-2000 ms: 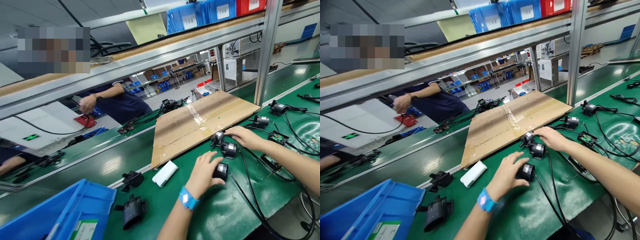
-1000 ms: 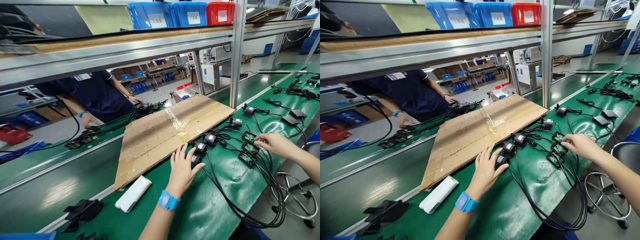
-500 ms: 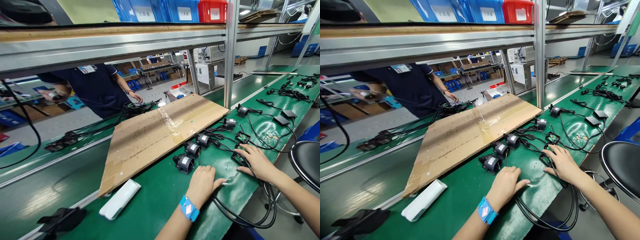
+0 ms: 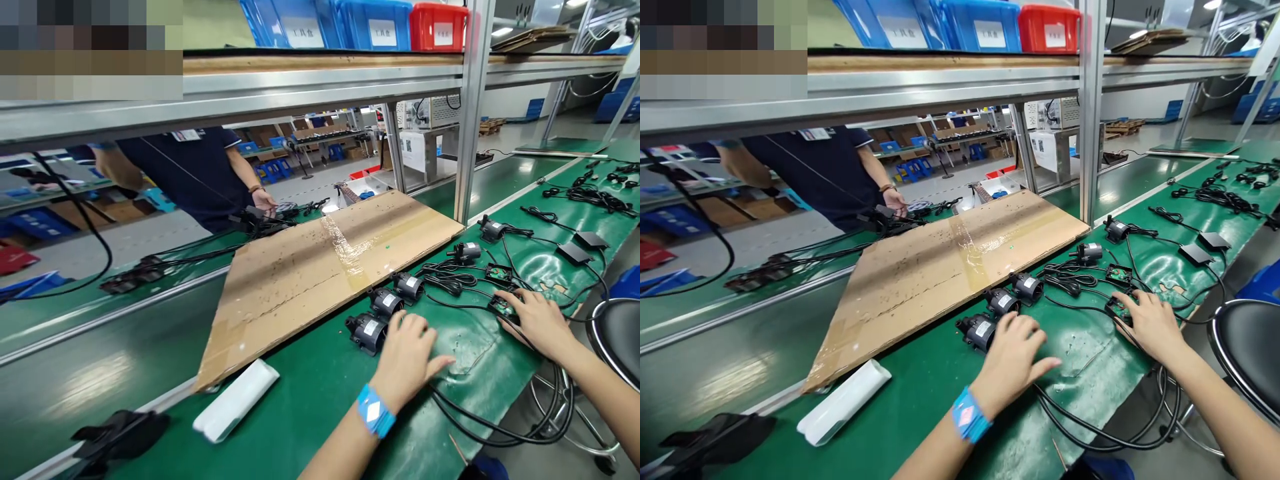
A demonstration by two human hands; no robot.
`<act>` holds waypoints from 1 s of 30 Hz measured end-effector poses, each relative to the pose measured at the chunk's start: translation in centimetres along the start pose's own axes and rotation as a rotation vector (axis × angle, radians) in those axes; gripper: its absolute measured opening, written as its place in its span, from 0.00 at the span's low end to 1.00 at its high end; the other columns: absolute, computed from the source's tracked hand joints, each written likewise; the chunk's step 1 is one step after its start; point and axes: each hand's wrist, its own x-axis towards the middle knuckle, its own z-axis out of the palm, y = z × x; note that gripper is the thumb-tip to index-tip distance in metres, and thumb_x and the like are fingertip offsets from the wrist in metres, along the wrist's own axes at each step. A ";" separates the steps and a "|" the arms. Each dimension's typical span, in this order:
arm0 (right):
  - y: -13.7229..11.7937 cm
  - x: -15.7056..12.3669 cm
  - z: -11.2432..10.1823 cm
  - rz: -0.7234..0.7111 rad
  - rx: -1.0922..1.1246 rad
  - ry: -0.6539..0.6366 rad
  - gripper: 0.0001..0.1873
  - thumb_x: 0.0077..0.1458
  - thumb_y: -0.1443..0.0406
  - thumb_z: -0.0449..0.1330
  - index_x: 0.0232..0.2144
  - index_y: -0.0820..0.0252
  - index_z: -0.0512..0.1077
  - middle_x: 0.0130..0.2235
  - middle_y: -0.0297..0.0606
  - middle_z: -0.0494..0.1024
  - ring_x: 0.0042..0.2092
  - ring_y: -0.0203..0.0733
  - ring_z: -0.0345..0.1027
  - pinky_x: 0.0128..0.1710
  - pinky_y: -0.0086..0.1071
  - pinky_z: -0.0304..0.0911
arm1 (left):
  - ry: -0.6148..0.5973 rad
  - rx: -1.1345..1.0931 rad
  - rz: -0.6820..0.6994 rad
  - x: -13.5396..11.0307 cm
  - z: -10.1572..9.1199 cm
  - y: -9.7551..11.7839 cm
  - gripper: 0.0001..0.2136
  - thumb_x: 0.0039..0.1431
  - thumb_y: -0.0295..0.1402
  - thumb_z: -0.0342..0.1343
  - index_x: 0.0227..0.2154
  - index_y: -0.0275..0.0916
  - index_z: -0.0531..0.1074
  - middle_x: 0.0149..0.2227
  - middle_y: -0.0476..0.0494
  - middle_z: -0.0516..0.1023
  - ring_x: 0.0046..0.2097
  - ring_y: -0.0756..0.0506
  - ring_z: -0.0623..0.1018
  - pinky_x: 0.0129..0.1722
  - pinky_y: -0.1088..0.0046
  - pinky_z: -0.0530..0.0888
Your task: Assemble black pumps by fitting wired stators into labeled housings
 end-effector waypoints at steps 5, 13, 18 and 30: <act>3.1 1.0 -1.0 -0.087 0.125 -0.019 0.40 0.59 0.44 0.58 0.68 0.51 0.59 0.69 0.52 0.58 0.67 0.69 0.52 0.61 0.66 0.52 | 0.250 0.171 -0.425 -3.4 -1.6 -4.0 0.30 0.62 0.58 0.53 0.56 0.39 0.72 0.63 0.27 0.68 0.66 0.25 0.64 0.63 0.34 0.59; 7.0 7.0 -2.5 -0.193 0.299 -0.139 0.27 0.66 0.52 0.51 0.61 0.57 0.69 0.57 0.45 0.76 0.57 0.54 0.70 0.57 0.47 0.66 | 0.165 0.121 -0.255 -0.4 -0.3 -1.8 0.31 0.63 0.55 0.54 0.60 0.40 0.69 0.65 0.29 0.66 0.69 0.26 0.61 0.65 0.36 0.58; 6.6 7.4 -2.1 -0.200 0.261 -0.181 0.23 0.64 0.53 0.55 0.52 0.58 0.76 0.50 0.48 0.79 0.52 0.60 0.71 0.55 0.54 0.64 | 0.053 -0.032 0.046 5.2 1.2 2.5 0.32 0.63 0.57 0.52 0.61 0.39 0.67 0.65 0.31 0.68 0.69 0.29 0.61 0.66 0.42 0.60; 7.0 6.2 -3.5 -0.139 0.275 -0.134 0.16 0.68 0.62 0.50 0.45 0.57 0.78 0.47 0.42 0.80 0.49 0.48 0.74 0.52 0.42 0.69 | -0.271 -0.076 0.441 17.1 5.5 9.1 0.35 0.52 0.34 0.69 0.63 0.48 0.65 0.61 0.44 0.74 0.53 0.38 0.76 0.50 0.60 0.76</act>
